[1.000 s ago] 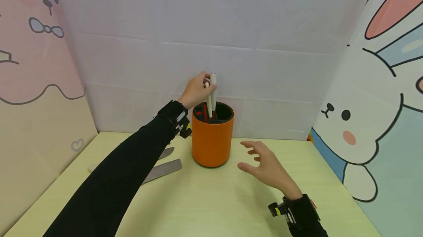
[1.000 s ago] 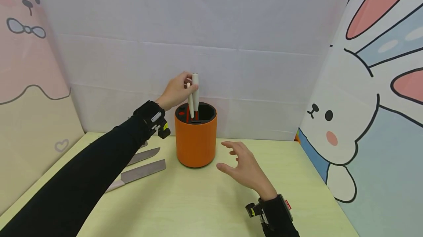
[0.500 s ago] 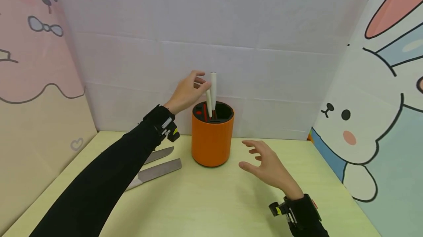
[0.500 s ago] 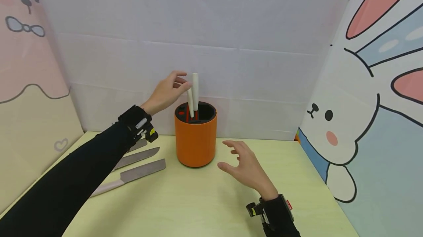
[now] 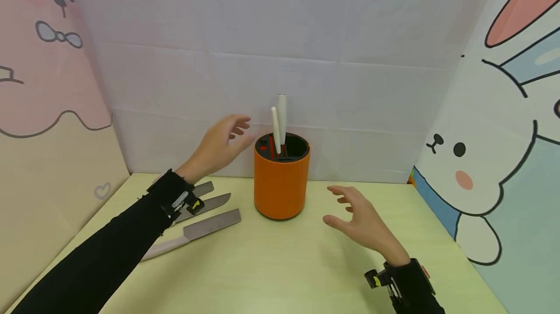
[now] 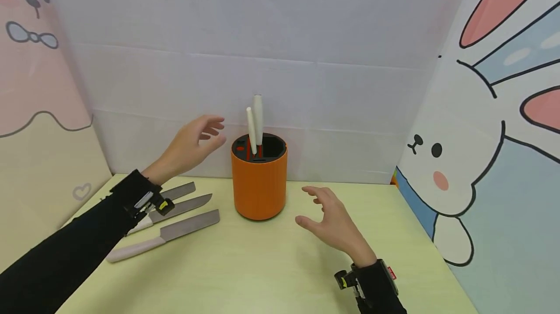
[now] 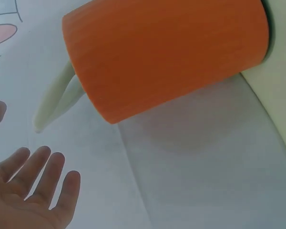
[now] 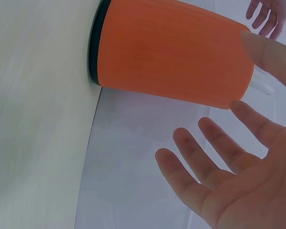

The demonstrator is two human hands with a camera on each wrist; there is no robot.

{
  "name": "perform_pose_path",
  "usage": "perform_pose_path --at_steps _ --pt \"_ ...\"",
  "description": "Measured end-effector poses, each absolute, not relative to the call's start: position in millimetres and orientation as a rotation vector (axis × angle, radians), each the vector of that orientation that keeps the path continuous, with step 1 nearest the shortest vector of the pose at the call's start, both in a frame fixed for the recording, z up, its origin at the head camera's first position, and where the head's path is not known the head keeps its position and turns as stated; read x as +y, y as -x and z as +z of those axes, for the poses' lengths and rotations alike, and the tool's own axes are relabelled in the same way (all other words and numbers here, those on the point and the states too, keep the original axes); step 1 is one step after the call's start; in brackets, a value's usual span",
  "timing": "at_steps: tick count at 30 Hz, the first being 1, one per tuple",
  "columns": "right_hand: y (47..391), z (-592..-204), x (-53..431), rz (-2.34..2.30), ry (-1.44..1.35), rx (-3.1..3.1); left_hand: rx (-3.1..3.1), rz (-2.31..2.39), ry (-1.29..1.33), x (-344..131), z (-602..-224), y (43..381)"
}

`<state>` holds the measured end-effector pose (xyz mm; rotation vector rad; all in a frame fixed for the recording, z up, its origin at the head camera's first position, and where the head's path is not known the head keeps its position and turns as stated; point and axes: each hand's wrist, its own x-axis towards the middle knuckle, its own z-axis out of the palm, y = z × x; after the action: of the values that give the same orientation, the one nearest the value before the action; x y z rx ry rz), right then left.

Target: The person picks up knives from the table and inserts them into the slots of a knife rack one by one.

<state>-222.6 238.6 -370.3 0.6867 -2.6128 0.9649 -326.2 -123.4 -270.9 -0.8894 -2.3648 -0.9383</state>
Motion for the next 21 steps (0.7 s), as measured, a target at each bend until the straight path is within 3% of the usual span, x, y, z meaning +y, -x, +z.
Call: perform_pose_path --at_steps 9,21 --pt "219 -378 248 0.911 -0.698 -2.597 -2.371 -0.563 0.859 -160 -323 286" --pt "215 -400 254 0.831 -0.654 -2.606 -2.351 -0.404 0.807 -199 -391 246"
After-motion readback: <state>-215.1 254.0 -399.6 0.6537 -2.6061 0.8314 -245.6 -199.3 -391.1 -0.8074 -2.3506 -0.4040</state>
